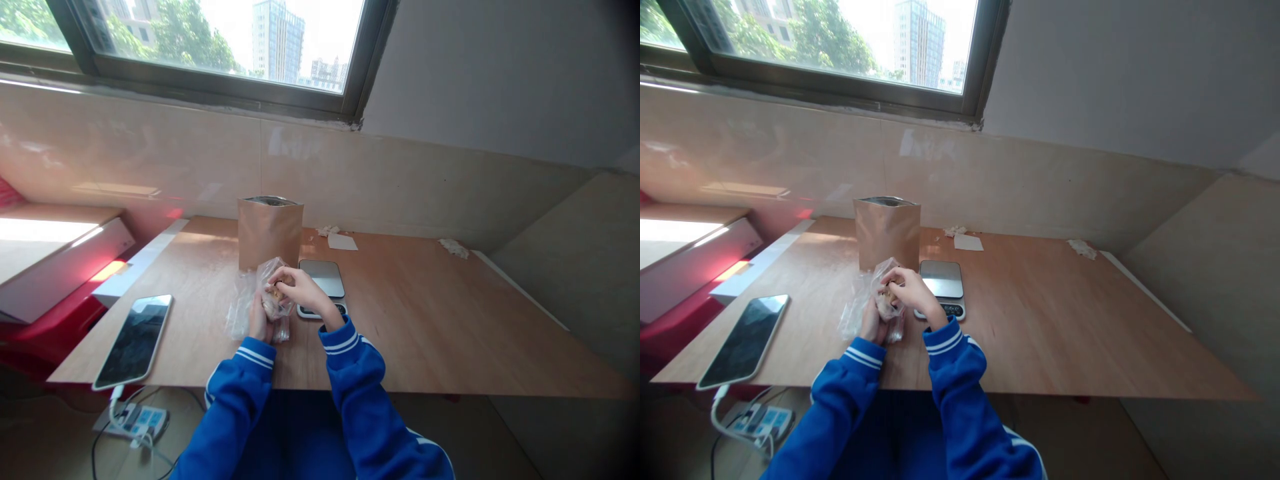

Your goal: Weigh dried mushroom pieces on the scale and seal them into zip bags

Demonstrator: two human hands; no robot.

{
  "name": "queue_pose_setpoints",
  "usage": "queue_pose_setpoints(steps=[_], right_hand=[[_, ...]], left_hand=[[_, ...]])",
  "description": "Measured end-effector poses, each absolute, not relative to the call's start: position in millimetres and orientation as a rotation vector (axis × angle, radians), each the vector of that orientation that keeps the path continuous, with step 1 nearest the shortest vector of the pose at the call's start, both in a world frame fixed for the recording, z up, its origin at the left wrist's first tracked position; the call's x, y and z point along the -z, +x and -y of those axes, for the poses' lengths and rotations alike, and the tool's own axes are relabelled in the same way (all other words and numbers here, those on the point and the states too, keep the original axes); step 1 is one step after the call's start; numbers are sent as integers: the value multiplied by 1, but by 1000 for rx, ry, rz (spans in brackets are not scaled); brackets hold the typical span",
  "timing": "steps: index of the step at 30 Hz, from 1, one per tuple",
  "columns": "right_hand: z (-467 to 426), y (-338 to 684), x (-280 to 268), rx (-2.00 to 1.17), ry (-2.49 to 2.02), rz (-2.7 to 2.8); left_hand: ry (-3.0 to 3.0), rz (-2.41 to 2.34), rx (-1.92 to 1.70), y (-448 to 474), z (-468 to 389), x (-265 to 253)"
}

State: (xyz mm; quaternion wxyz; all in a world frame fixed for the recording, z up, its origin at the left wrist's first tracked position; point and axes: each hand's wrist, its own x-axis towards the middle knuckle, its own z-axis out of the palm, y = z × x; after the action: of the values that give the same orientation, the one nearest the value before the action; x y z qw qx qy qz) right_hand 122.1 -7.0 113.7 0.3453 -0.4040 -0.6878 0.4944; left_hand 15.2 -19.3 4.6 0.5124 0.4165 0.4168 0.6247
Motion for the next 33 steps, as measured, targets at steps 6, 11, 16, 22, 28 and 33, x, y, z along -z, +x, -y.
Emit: queue_pose_setpoints(steps=[6,11,16,22,28,33], right_hand=[[-3,126,-106,-1136,-1028,1825],[-5,120,-100,-987,-1067,1785],[-5,114,-92,-803,-1215,1678],[-7,117,-93,-984,-1185,1699],[-9,125,-101,-985,-1299,1887],[-15,129,-102,-1227,-1190,1759]], left_hand=[[451,-759,-1555,19,21,-12],[447,-780,-1629,18,20,-7],[452,-820,-1624,18,21,-8],[443,-835,-1619,18,21,-6],[470,-857,-1628,17,20,-3],[382,-816,-1657,15,16,1]])
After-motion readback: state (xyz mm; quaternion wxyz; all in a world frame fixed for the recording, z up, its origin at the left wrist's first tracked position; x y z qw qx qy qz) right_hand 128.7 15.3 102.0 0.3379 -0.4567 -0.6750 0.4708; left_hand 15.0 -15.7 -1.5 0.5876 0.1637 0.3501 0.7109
